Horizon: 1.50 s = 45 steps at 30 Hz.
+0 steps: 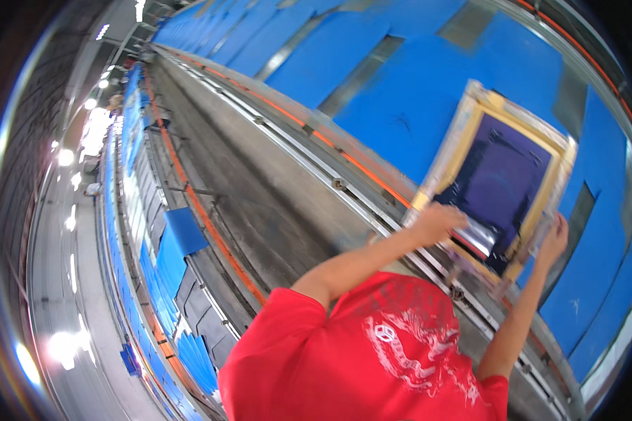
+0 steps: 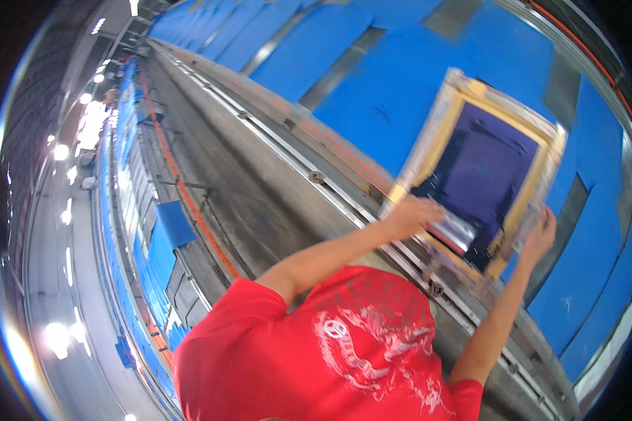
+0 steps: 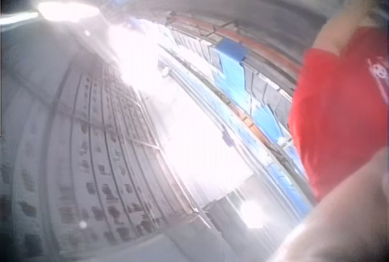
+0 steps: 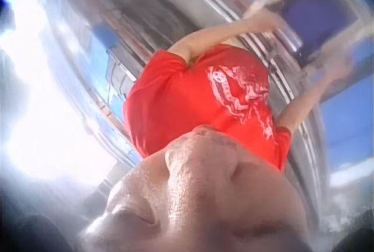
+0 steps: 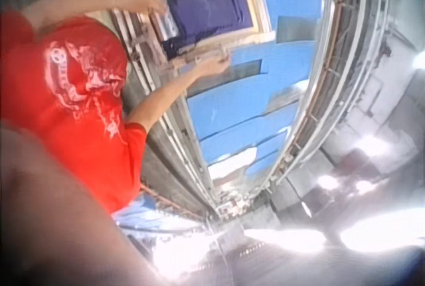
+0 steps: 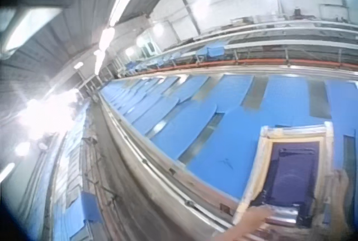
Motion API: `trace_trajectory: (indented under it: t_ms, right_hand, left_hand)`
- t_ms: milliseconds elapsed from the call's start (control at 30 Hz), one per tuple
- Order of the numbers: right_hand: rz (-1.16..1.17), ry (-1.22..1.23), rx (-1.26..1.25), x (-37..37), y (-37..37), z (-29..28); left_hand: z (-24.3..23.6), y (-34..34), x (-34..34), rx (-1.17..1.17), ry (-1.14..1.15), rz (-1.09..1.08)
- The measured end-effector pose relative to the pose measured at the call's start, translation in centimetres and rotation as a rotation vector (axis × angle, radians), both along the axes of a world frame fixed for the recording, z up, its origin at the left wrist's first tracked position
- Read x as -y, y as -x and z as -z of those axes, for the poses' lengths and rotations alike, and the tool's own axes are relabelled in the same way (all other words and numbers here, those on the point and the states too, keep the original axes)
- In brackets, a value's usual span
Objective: The person uses a squeegee to spread dark ink across a screen-printing frame mounted on a blue t-shirt. The person repeatedly pulls the squeegee across the screen to distribute the ink evenly over the print area.
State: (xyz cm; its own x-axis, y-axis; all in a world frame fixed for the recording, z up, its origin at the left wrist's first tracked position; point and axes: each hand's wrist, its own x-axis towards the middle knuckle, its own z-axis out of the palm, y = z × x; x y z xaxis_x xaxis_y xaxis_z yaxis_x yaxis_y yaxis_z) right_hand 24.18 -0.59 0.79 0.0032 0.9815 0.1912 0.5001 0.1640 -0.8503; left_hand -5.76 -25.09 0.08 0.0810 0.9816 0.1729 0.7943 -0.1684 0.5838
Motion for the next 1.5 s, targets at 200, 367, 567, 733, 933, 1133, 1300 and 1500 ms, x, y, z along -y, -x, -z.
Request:
trace_trajectory:
  t_ms: [200,367,567,733,933,1133,1300,1500]
  right_hand:
    - [0.066,0.109,-0.019,5.3,17.3,2.5]
    - [0.126,0.136,-0.089,9.7,28.3,3.2]
    - [0.169,0.148,-0.011,11.4,33.0,3.2]
    - [0.186,0.132,0.024,10.8,34.1,4.1]
    - [0.186,0.075,0.099,9.8,34.3,5.2]
    - [0.105,0.227,0.191,9.8,33.4,3.6]
    - [-0.003,0.211,0.449,9.7,33.1,1.7]
    - [-0.253,-0.239,0.638,7.4,37.1,-5.5]
  left_hand:
    - [-2.1,17.0,2.2,0.018,0.061,0.028]
    - [-2.6,28.5,3.7,-0.024,0.154,0.080]
    - [-3.9,32.7,4.9,-0.090,0.181,0.075]
    - [-3.5,34.3,5.5,-0.154,0.129,-0.003]
    - [-3.0,34.0,9.7,-0.137,-0.018,0.043]
    - [-0.5,33.2,10.0,-0.229,-0.045,0.107]
    - [0.9,34.9,1.5,-0.263,-0.089,0.079]
    - [-3.8,36.9,-12.6,-0.129,0.154,0.062]
